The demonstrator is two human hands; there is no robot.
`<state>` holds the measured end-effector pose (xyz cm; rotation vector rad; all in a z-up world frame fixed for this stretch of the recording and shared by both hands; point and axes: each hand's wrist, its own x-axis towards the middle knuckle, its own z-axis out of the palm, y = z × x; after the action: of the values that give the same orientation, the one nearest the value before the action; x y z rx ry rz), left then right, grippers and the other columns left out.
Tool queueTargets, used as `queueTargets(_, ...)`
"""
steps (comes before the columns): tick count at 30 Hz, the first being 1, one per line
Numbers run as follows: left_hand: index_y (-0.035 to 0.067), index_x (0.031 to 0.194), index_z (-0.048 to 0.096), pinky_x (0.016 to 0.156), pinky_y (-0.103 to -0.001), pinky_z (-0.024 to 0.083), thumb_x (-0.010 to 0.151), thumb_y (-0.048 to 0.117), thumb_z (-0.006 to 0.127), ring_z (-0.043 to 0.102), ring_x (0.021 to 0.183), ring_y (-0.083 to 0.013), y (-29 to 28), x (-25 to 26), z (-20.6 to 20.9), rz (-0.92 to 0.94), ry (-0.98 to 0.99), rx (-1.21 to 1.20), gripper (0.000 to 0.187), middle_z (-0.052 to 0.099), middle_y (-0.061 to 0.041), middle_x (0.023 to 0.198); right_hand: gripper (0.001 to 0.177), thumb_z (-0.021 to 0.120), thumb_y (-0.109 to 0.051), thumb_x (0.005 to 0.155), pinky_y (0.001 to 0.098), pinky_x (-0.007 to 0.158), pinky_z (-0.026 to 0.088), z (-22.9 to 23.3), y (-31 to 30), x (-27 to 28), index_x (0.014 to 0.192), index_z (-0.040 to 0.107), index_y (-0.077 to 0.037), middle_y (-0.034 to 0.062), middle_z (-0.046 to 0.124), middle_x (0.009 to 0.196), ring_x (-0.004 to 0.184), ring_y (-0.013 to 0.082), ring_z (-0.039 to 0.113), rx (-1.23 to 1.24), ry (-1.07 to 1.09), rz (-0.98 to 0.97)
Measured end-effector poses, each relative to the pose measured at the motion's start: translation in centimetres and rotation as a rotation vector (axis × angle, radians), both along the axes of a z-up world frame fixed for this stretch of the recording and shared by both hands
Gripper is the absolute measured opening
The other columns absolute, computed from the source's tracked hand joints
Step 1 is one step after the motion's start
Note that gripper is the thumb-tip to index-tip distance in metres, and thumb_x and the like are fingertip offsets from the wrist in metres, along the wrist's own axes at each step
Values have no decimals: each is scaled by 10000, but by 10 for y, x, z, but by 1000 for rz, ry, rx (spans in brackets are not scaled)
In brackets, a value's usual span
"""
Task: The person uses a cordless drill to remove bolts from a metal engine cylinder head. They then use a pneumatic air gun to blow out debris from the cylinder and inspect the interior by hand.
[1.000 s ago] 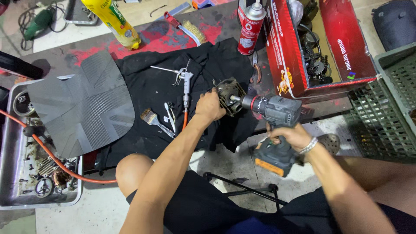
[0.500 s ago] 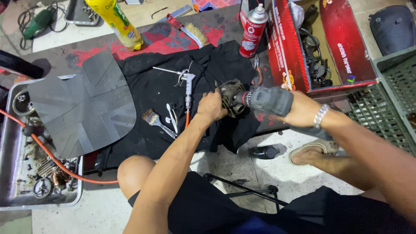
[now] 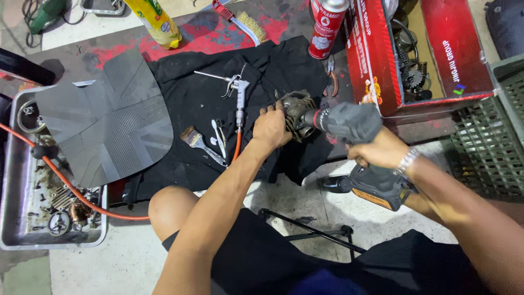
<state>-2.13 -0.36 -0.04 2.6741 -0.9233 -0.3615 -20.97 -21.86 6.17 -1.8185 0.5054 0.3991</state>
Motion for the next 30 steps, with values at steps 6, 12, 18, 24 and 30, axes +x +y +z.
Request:
queueTargets(6, -41, 1389, 480, 980, -482, 529, 659, 256, 848, 583, 1188, -484, -3, 6, 0, 50, 70, -20, 870, 634, -271, 1238, 529, 685, -39, 605, 523, 800, 524, 31, 16, 19, 1112, 616, 94, 292, 689, 970, 855, 465, 673, -539, -1011, 335)
queueTargets(12, -44, 1271, 544, 992, -475, 524, 634, 266, 865, 604, 1170, -465, -12, 10, -4, 40, 56, -7, 778, 669, -264, 1174, 306, 731, -316, 767, 533, 891, 554, 62, 56, 13, 945, 779, -72, 278, 714, 946, 971, 475, 680, -771, -28, 145)
queueTargets(18, -32, 1217, 583, 968, -488, 536, 638, 287, 864, 617, 1142, -474, -6, 14, -3, 21, 61, -3, 718, 688, -263, 1137, 302, 721, -240, 724, 556, 801, 546, 49, 76, -4, 968, 747, -64, 272, 708, 900, 911, 493, 665, -708, -192, -36)
queueTargets(24, -23, 1237, 582, 983, -498, 524, 655, 290, 848, 609, 1148, -477, -7, 13, 1, 23, 52, -20, 712, 684, -266, 1153, 263, 741, -212, 728, 466, 786, 584, 8, 65, -5, 927, 760, -41, 246, 747, 911, 923, 413, 727, -622, -210, -87)
queueTargets(30, -39, 1296, 544, 988, -500, 509, 645, 301, 862, 598, 1140, -490, -5, 11, 0, 35, 52, -43, 800, 681, -277, 1132, 262, 766, -135, 654, 444, 791, 577, -10, 53, 0, 888, 718, -28, 166, 771, 885, 852, 333, 743, -388, -274, -108)
